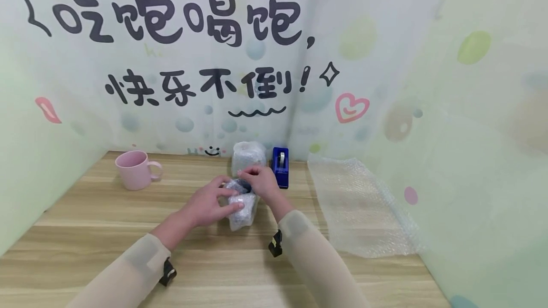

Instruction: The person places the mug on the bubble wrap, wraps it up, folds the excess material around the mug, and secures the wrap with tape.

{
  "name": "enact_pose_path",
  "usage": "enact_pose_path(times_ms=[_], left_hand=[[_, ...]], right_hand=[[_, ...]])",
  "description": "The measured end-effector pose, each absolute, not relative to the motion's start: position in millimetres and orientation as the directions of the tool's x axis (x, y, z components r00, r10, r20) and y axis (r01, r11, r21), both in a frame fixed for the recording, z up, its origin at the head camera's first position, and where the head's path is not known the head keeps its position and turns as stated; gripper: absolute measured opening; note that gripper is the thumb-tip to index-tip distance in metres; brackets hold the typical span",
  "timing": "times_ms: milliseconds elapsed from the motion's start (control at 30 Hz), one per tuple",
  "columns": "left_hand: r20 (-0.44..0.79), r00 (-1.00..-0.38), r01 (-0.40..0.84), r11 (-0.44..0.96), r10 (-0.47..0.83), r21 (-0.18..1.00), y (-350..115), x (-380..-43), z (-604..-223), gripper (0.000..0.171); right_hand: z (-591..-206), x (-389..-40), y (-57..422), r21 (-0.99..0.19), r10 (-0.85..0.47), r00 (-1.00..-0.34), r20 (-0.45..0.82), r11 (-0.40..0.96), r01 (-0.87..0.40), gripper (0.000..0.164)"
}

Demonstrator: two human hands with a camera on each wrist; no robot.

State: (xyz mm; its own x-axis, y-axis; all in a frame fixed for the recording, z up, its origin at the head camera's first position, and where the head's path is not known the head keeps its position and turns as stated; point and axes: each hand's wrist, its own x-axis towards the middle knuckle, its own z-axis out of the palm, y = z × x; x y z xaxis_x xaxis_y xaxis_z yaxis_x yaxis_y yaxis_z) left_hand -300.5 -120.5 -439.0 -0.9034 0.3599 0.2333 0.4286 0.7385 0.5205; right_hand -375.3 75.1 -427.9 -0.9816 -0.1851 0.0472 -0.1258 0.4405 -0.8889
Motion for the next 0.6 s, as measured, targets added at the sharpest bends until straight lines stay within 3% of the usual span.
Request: enact_pose_path(times_ms=[167,267,400,500,600], left_hand=[[0.228,-0.904,0.426,0.74,0.361,0.52,-121,-301,-439,0.057],[0.226,-0.904,0.426,0.739,0.362,0.522,-122,-302,-439,0.057],[0.225,-0.901,0.433,0.737,0.371,0.518,-122,-301,-439,0.057],[0.232,-0.899,0.437,0.736,0.371,0.517,-122,-301,-439,0.056],[0.242,-0.897,0.442,0.735,0.371,0.514,-122,-301,-439,0.054]], right_hand=[[-419,-372,73,-0.845,-0.105,-0.994,-0.007,0.533,-0.051,0.032],[-413,-372,75,-0.823,-0.087,-0.995,0.054,0.56,-0.094,0.03],[-409,-374,82,-0.752,-0.229,-0.963,0.143,0.607,-0.256,0.021],[-411,-375,86,-0.678,-0.383,-0.915,0.131,0.638,-0.364,0.024],[-417,-375,87,-0.646,-0.452,-0.886,0.107,0.645,-0.408,0.027]])
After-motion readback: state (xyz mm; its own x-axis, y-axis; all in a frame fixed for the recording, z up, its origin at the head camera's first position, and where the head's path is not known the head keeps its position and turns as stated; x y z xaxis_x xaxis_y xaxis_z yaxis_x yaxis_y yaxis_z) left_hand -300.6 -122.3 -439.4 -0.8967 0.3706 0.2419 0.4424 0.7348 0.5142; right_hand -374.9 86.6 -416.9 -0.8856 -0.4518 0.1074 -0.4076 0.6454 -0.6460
